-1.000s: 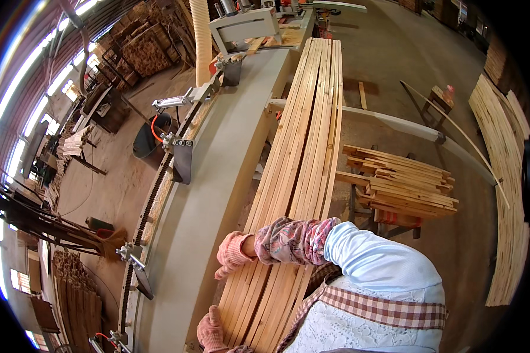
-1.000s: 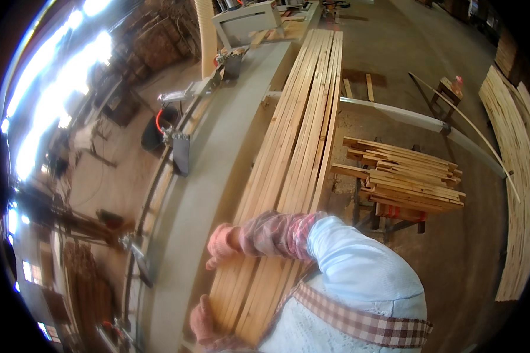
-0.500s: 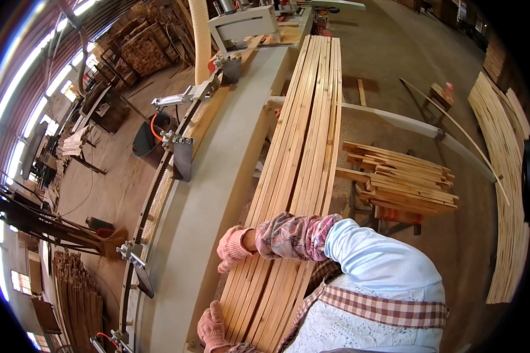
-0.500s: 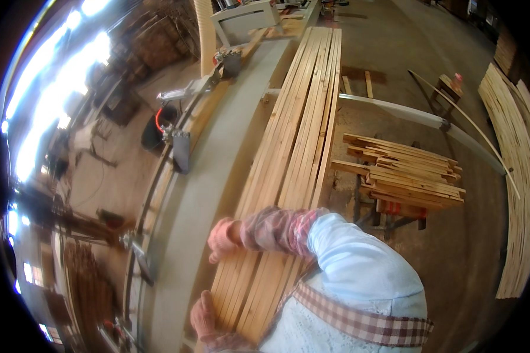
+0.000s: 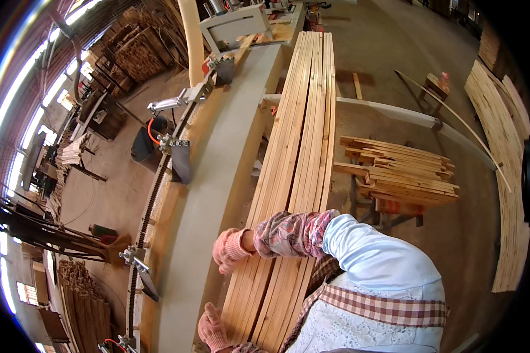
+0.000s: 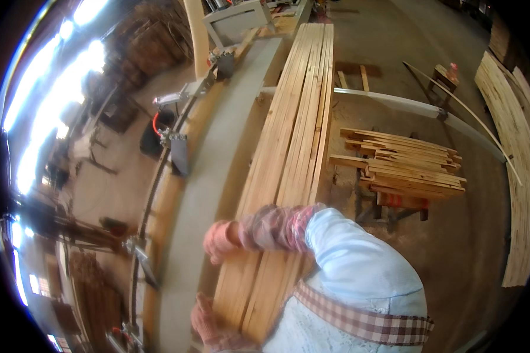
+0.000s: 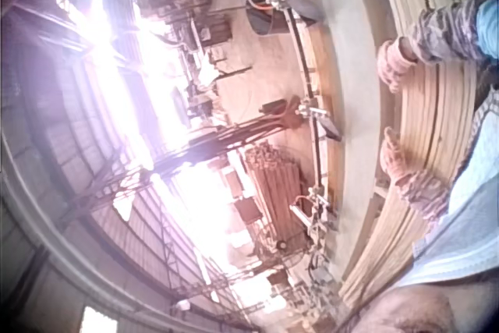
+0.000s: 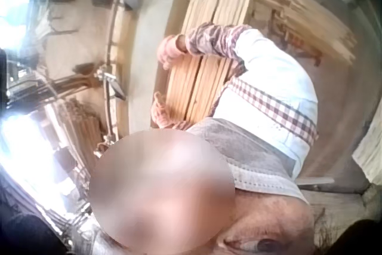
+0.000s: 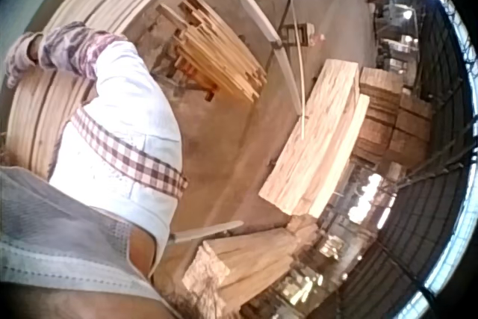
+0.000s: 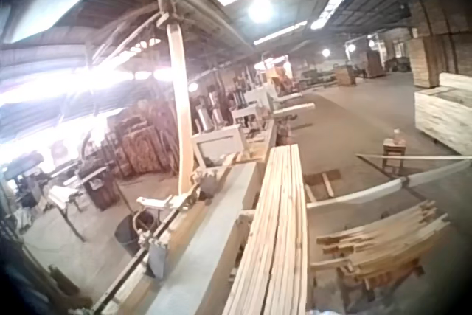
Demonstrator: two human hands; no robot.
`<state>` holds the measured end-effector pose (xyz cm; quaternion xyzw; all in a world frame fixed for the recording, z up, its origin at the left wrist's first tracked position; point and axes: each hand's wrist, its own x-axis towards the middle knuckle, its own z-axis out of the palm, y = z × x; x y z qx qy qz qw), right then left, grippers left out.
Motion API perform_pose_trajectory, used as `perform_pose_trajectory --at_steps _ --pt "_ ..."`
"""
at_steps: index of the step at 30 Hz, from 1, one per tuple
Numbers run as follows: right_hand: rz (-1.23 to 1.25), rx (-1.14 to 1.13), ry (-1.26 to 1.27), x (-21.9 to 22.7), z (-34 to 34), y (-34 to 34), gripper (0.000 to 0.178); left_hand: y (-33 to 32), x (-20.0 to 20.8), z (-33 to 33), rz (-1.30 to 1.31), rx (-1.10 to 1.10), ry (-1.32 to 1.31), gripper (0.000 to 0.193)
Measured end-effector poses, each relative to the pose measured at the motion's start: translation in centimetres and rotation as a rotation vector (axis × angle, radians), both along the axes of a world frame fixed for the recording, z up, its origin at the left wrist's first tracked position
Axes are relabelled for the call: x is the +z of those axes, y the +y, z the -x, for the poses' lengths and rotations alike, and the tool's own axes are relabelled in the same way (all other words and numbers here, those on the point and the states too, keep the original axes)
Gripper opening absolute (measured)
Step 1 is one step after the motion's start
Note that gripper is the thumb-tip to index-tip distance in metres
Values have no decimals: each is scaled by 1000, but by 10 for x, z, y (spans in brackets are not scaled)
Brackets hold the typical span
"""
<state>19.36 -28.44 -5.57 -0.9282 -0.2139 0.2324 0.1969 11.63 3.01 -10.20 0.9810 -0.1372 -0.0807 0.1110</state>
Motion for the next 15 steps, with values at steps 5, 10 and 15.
perform_pose_trajectory --at_steps 5,10,15 --pt "-64 30 -42 -20 -3 -5 39 -54 44 10 29 294 230 46" --pt "-43 31 -45 -6 3 -4 39 -68 56 19 56 388 229 58" --pt "-31 34 -26 -8 -2 -5 39 -66 53 16 63 362 192 57"
